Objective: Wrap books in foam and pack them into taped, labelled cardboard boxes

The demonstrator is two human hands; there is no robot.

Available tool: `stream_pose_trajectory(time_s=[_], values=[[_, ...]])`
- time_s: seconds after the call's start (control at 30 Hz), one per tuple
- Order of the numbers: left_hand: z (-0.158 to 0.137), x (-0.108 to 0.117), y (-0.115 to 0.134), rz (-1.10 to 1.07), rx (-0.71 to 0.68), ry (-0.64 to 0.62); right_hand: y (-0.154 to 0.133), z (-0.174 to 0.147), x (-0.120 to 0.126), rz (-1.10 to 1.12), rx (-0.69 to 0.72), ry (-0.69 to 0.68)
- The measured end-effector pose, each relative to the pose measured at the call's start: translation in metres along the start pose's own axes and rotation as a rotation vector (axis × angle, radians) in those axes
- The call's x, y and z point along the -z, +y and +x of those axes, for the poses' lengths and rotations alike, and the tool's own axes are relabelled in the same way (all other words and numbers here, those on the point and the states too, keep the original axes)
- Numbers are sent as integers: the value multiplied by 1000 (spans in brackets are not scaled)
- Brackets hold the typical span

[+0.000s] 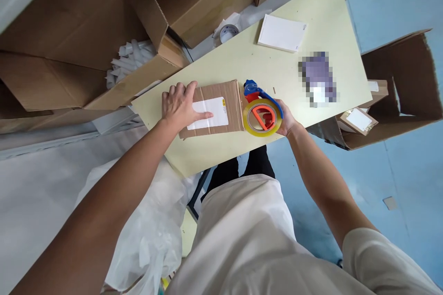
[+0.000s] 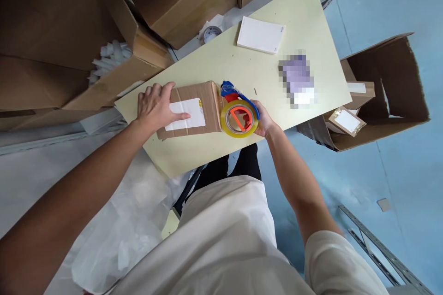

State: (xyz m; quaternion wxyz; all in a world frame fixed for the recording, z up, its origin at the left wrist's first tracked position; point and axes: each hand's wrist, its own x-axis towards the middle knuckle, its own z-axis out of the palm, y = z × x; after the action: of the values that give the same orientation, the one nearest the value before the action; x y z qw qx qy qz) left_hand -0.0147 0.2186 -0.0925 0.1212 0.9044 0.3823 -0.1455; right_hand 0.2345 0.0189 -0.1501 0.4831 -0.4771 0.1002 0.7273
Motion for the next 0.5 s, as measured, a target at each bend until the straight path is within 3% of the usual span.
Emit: stream_pose_trajectory(time_s=[0.17, 0.33, 0.5], values=[[-4, 2, 10, 12, -7, -37, 19, -18, 8, 45, 0, 34], [-7, 10, 21, 47, 79, -143, 35, -38, 36, 30, -50, 123], [-11, 16, 30, 63, 150, -174, 95, -61, 44, 80, -142, 159]])
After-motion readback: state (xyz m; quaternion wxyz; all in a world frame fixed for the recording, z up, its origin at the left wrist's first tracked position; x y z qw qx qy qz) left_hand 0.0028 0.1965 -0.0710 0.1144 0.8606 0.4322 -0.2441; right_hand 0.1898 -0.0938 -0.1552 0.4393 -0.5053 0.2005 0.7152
